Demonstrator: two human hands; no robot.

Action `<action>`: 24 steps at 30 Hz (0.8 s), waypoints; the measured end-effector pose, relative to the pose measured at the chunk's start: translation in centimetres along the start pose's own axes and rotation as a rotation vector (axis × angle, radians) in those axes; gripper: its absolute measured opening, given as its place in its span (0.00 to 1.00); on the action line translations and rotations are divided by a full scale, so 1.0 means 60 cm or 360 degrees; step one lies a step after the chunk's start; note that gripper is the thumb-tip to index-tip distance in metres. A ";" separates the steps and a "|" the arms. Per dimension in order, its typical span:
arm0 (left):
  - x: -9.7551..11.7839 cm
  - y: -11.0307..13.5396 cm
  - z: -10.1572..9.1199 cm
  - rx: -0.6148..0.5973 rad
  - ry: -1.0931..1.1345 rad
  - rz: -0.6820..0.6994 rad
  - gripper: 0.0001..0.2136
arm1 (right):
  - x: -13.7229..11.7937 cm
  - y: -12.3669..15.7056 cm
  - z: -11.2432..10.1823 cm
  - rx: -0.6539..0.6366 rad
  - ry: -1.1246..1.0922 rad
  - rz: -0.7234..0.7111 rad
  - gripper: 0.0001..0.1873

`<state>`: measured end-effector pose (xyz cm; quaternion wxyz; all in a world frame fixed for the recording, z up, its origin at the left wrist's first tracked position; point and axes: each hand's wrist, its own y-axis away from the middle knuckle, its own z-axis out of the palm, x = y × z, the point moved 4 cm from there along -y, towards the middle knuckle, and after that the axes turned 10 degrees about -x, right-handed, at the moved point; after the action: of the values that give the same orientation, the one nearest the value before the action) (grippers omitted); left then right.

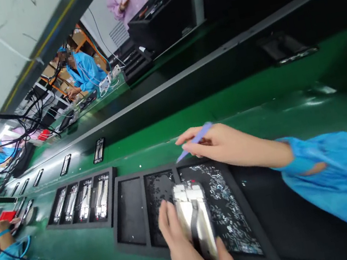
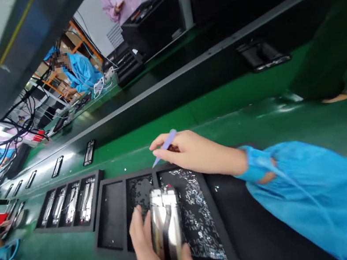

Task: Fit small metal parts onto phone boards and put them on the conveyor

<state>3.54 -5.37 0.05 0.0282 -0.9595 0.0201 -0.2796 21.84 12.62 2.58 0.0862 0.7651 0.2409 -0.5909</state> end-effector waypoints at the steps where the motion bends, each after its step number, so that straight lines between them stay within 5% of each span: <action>1: -0.005 -0.026 -0.019 -0.0050 0.0083 0.0009 0.49 | -0.009 0.018 -0.005 -0.0019 0.0123 -0.0107 0.13; 4: -0.015 -0.148 -0.071 -0.0138 0.0174 0.0113 0.49 | -0.022 0.074 -0.003 -0.0012 0.0480 -0.0612 0.09; 7: -0.011 -0.309 -0.075 -0.0167 0.0076 0.0166 0.50 | -0.009 0.110 0.023 -0.0119 0.0869 -0.1000 0.10; 11: 0.000 -0.485 0.008 -0.0226 0.0043 0.0055 0.50 | 0.007 0.121 0.054 -0.0237 0.1377 -0.1213 0.11; 14: -0.004 -0.552 0.075 -0.0253 -0.0008 -0.0037 0.50 | 0.004 0.121 0.062 -0.0288 0.1580 -0.1251 0.16; 16: -0.018 -0.575 0.091 -0.0268 -0.0073 -0.0066 0.50 | -0.001 0.123 0.065 -0.0313 0.1667 -0.1283 0.19; 19: -0.067 -0.602 0.050 -0.0236 -0.0219 -0.0163 0.45 | -0.005 0.126 0.067 -0.0359 0.1738 -0.1324 0.19; 24: -0.210 -0.626 -0.110 -0.0162 -0.0610 -0.0667 0.23 | -0.007 0.128 0.069 -0.0385 0.1772 -0.1323 0.18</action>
<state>-9.76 32.48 1.30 -0.0752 -0.9782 -0.1704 -0.0914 21.80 4.09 0.62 -0.1985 0.7833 0.5856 -0.0645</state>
